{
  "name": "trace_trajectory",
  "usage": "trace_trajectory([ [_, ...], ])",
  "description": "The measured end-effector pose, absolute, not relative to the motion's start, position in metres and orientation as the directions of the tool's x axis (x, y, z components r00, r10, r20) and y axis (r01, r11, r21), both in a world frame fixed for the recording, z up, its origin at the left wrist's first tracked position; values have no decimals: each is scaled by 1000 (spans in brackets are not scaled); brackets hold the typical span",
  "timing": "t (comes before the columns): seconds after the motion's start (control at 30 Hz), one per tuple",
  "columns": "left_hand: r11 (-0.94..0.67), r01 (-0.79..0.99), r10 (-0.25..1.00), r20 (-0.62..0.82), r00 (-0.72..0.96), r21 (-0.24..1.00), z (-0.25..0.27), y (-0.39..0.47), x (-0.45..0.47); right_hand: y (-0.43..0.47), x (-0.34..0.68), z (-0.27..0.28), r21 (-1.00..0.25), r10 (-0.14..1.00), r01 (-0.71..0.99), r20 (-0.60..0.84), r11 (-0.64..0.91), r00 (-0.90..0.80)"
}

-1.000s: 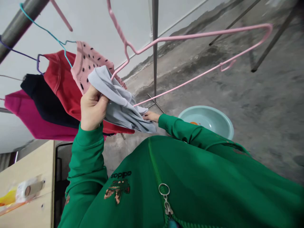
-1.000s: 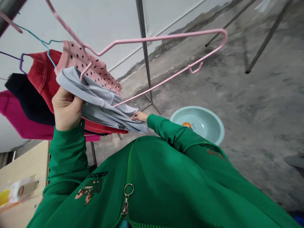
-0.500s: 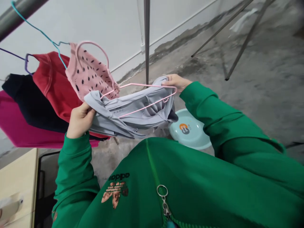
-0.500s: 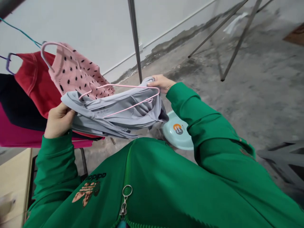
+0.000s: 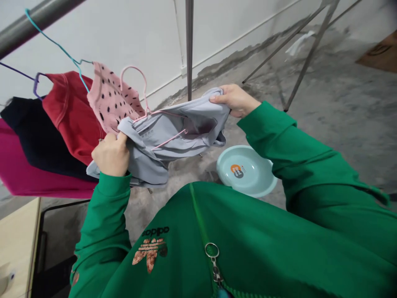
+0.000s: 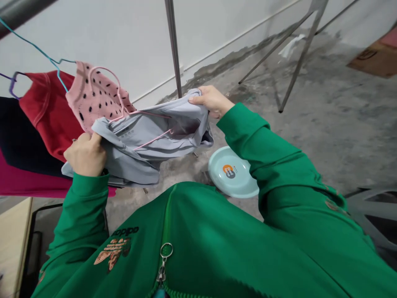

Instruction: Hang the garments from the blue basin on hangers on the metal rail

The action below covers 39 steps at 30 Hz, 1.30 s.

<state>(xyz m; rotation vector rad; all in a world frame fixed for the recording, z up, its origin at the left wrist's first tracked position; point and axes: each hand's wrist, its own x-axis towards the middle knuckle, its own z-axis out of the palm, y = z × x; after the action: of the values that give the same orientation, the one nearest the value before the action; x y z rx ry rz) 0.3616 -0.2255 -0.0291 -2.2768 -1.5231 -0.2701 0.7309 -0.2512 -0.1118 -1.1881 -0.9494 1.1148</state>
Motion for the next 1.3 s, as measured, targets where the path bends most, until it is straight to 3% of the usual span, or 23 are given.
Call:
trace_trajectory([
  [0.07, -287, 948, 851, 418, 317, -136, -31, -221, 359, -269, 713, -110, -974, 992, -220, 27, 54, 120],
  [0.13, -242, 966, 849, 463, 255, -89, -32, -216, 356, -289, 694, -113, -970, 991, -238, 68, 40, -112],
  [0.2, -228, 972, 832, 507, 223, -54, -34, -209, 351, -305, 680, -123, -996, 900, -85, 70, 37, -430],
  [0.27, -280, 960, 799, 554, 234, -2, -37, -203, 344, -312, 673, -138, -975, 797, 184, -9, 128, -603],
  [0.33, -375, 925, 746, 612, 264, 57, -41, -198, 338, -309, 673, -152, -865, 849, 451, -58, 220, -525],
  [0.43, -518, 847, 673, 667, 319, 118, -46, -194, 330, -296, 682, -162, -661, 985, 731, 88, 168, -146],
  [0.57, -621, 779, 576, 727, 374, 91, -50, -195, 324, -282, 693, -158, -503, 929, 864, 316, -10, 195],
  [0.7, -663, 745, 534, 741, 406, 69, -53, -197, 323, -277, 691, -150, -384, 907, 904, 287, -186, 309],
  [0.8, -680, 730, 540, 721, 434, 70, -56, -198, 322, -277, 687, -143, -388, 919, 907, 276, -163, 283],
  [1.0, -723, 680, 568, 664, 487, 120, -66, -201, 322, -286, 682, -110, -598, 849, 747, 522, 292, 86],
  [1.13, -741, 645, 588, 644, 490, 186, -73, -204, 333, -278, 664, -75, -706, 842, 525, 539, 475, -38],
  [1.23, -774, 596, 561, 671, 486, 215, -77, -206, 345, -263, 648, -46, -711, 847, 481, 509, 513, -150],
  [1.3, -767, 597, 568, 681, 462, 235, -79, -209, 351, -252, 648, -28, -639, 887, 643, 436, 422, -150],
])
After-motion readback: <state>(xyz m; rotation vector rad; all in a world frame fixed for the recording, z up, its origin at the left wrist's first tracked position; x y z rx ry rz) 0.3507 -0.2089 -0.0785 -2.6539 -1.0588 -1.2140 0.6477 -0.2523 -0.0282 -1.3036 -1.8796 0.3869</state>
